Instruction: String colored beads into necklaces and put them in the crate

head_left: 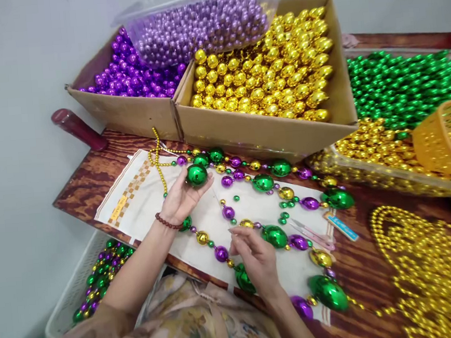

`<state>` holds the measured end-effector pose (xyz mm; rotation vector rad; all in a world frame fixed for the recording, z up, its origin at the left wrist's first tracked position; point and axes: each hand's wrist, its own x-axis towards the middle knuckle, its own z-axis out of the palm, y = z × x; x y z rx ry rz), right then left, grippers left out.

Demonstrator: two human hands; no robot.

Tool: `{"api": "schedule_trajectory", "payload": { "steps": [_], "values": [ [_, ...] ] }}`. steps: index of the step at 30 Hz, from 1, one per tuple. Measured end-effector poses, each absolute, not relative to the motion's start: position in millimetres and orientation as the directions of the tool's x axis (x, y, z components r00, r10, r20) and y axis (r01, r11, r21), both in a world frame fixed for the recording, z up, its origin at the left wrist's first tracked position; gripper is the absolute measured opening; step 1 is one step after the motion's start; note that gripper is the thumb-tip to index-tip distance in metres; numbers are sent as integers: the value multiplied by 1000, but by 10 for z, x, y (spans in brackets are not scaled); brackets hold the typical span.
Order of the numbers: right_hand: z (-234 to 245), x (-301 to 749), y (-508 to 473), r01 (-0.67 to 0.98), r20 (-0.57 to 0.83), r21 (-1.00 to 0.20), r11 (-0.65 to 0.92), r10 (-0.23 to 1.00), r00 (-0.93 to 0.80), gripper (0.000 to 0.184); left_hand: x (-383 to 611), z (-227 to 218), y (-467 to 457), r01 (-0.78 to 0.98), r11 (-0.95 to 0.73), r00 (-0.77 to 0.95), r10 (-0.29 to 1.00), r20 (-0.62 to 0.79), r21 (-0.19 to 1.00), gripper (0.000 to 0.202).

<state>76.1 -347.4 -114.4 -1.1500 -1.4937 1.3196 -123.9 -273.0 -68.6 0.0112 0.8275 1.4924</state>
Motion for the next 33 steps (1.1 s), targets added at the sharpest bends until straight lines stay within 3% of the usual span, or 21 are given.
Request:
{"api": "schedule_trajectory", "payload": {
  "steps": [10, 18, 24, 28, 33],
  "values": [
    [-1131, 718, -3506, 145, -34, -989, 8, 959, -281, 13, -1253, -692, -2714, -853, 121, -149, 876, -459, 508, 24],
    [-1297, 670, -3452, 171, 11, -984, 57, 965, -262, 13, -1197, -676, -2830, -731, 78, -128, 960, -249, 677, 32],
    [-1250, 554, -3320, 133, 45, -988, 81, 967, -250, 13, -1082, -648, -2992, -702, 140, -21, 976, -217, 699, 39],
    [-1190, 480, -3272, 80, -3, -997, 16, 975, -223, 14, -977, -717, -3135, -657, 209, 31, 968, -251, 724, 42],
    [-1176, 541, -3295, -40, -121, -990, -139, 950, -287, 15, -914, -806, -3207, -616, 159, -14, 977, -212, 771, 41]
  ]
}}
